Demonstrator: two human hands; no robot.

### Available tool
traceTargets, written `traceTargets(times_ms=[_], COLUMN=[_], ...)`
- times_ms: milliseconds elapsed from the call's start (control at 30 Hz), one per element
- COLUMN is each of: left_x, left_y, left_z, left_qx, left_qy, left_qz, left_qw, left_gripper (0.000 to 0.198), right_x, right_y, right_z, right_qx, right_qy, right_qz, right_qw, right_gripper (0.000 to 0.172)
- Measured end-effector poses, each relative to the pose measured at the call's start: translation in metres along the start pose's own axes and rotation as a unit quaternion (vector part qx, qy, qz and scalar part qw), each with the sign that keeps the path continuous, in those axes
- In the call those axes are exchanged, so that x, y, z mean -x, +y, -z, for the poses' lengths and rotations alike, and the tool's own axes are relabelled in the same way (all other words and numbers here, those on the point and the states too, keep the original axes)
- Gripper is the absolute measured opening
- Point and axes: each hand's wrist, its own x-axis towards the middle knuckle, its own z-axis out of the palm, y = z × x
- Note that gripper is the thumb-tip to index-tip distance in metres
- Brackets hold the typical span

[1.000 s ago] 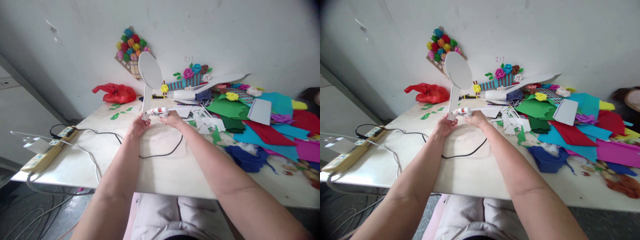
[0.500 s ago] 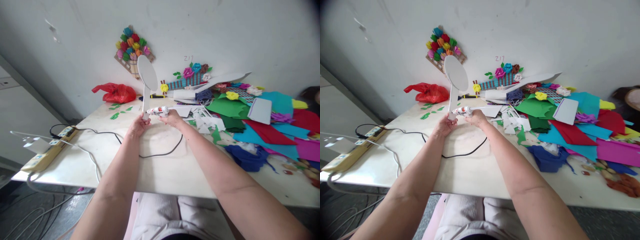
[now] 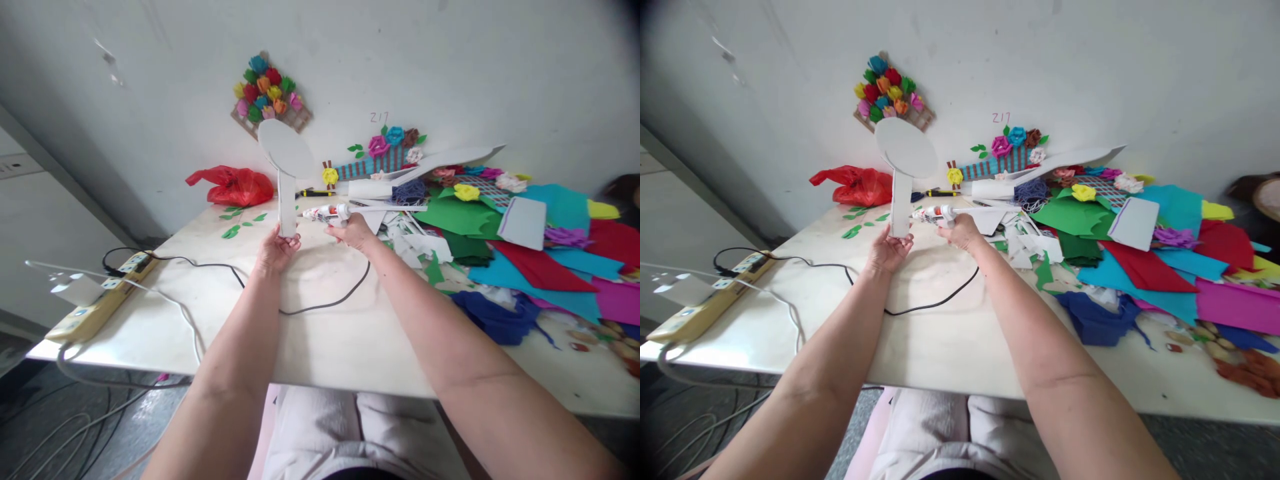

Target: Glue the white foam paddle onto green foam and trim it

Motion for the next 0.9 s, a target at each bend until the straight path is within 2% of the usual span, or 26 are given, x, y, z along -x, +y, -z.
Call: traceTargets(times_ms=[267,733,900], left_x=[-0.0006,0.0011,0.0009], left_y=[0.0011,0.0001,-0.0008], left_z=[0.0033,-0.0028,-0.0020], left_qx=[0.023,0.007,0.011], left_qy=[-0.037,0.003,-0.004], left_qz=[0.021,0.021,0.021], left_qw=[0.999,1.000,1.000], left_gripper=[0.049,0.046,0.047], right_x=[-0.0008,0.0038,0.0033], right_y=[0.0040,-0.0018,-0.0011], right_z=[-0.0045,-0.0061,-0.0062], right_qx=[-0.006,0.016,0.033], right_qy=[-0.035,-0.041,-0.042], right_qz=[0.002,-0.004,0.002], right_qw=[0.999,0.999,0.999], right_gripper=[0.015,0.011,0.012])
